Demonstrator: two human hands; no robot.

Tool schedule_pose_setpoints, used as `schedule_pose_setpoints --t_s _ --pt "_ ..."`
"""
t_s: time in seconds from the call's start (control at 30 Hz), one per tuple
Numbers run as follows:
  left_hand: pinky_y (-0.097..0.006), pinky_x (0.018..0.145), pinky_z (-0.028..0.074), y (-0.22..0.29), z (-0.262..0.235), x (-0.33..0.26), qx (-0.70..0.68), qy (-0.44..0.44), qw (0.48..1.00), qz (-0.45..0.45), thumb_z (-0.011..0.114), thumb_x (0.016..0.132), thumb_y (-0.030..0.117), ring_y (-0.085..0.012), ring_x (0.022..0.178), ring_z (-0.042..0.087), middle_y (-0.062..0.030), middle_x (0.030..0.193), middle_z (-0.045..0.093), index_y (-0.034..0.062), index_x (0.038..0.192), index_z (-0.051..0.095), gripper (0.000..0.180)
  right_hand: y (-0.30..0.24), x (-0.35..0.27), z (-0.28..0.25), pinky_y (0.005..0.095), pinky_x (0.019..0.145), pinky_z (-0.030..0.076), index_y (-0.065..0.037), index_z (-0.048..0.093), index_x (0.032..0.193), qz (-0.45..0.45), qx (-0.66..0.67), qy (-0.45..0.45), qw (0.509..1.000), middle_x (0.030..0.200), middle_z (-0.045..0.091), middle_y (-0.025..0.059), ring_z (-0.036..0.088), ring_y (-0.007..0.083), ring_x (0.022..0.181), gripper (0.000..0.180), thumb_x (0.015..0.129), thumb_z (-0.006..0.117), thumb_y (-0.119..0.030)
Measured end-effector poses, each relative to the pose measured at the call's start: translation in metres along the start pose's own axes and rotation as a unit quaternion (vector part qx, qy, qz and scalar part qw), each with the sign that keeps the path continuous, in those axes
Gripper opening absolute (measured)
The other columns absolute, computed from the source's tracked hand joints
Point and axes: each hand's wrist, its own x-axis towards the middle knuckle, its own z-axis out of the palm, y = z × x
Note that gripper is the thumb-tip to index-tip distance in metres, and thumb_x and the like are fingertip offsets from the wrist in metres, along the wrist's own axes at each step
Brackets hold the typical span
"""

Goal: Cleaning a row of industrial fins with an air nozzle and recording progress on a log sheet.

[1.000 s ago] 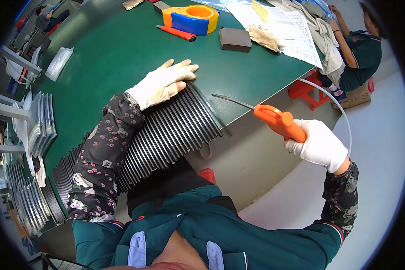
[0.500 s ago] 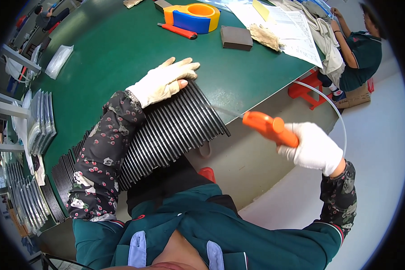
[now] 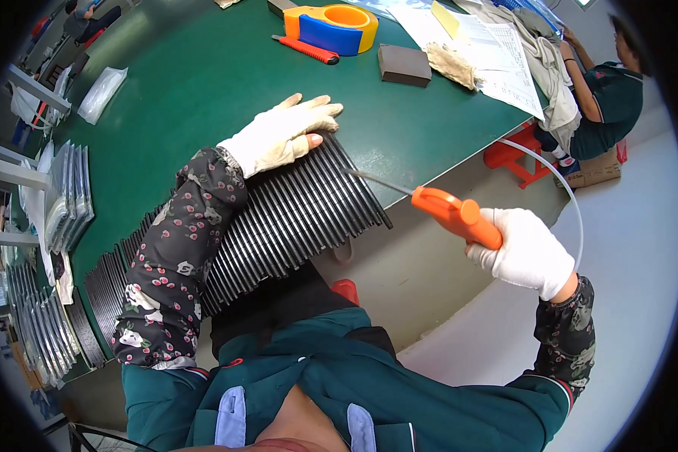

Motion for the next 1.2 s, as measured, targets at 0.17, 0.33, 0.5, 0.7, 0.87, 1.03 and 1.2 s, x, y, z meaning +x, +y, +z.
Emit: schedule_pose_setpoints --t_s 0.17,0.33,0.5,0.7,0.87,1.03,1.2 --pt "-0.048 0.109 0.018 0.000 -0.001 -0.002 0.001 -0.005 1.000 -0.003 0.047 0.090 0.019 -0.0230 0.131 0.032 -0.0061 0.129 0.048 0.0108 0.115 0.052 0.027 0.000 0.003 0.004 0.0341 0.063 0.045 -0.003 0.059 0.083 -0.004 0.009 -0.008 1.000 0.066 0.057 0.0137 0.054 0.0276 0.060 0.017 0.071 0.062 -0.014" --pt "-0.047 0.109 0.019 -0.001 0.000 -0.001 -0.001 -0.011 1.000 0.004 0.047 0.090 0.020 -0.0232 0.131 0.032 -0.0063 0.134 0.043 0.0102 0.112 0.053 0.024 0.004 0.000 0.001 0.0333 0.062 0.044 -0.002 0.059 0.082 -0.001 0.017 -0.045 0.999 0.066 0.058 0.0124 0.054 0.0254 0.059 0.016 0.071 0.062 -0.013" --pt "-0.047 0.110 0.017 -0.004 0.001 -0.001 0.006 -0.010 1.000 0.009 0.047 0.090 0.021 -0.0233 0.132 0.030 -0.0065 0.135 0.042 0.0101 0.113 0.051 0.026 0.020 -0.016 -0.009 0.0309 0.060 0.045 -0.003 0.060 0.083 0.020 0.036 -0.060 0.997 0.064 0.057 0.0085 0.053 0.0202 0.057 0.018 0.069 0.065 -0.012" --pt "-0.047 0.110 0.017 -0.008 0.002 0.000 0.017 -0.013 1.000 0.007 0.047 0.090 0.023 -0.0237 0.132 0.030 -0.0066 0.135 0.042 0.0098 0.113 0.051 0.027 0.031 -0.018 -0.005 0.0317 0.059 0.045 -0.005 0.061 0.085 0.008 0.012 -0.081 0.997 0.062 0.057 0.0096 0.054 0.0233 0.056 0.020 0.069 0.066 -0.014" --pt "-0.045 0.109 0.019 -0.007 -0.004 0.001 -0.027 -0.016 1.000 0.004 0.039 0.094 0.037 -0.0250 0.132 0.029 -0.0068 0.135 0.043 0.0116 0.123 0.048 0.039 0.015 -0.012 -0.002 0.0321 0.062 0.046 -0.005 0.061 0.086 -0.022 -0.016 -0.080 0.996 0.063 0.058 0.0104 0.056 0.0251 0.058 0.020 0.069 0.066 -0.016" --pt "-0.037 0.110 0.018 -0.026 -0.034 -0.021 -0.190 0.048 0.978 -0.076 0.023 0.087 0.065 -0.0242 0.133 0.027 -0.0097 0.137 0.040 0.0119 0.136 0.037 0.074 0.011 -0.003 0.003 0.0319 0.067 0.047 -0.003 0.061 0.094 -0.041 0.056 -0.026 0.997 0.075 0.061 0.0139 0.058 0.0265 0.067 0.026 0.071 0.065 -0.016" --pt "-0.034 0.109 0.022 -0.022 -0.039 -0.051 -0.419 0.093 0.897 -0.105 0.030 0.092 0.055 -0.0243 0.128 0.035 -0.0154 0.136 0.040 0.0004 0.133 0.038 0.069 -0.015 0.019 0.012 0.0375 0.067 0.046 -0.006 0.060 0.091 -0.093 -0.023 0.014 0.995 0.076 0.061 0.0166 0.058 0.0345 0.071 0.025 0.072 0.066 -0.021"
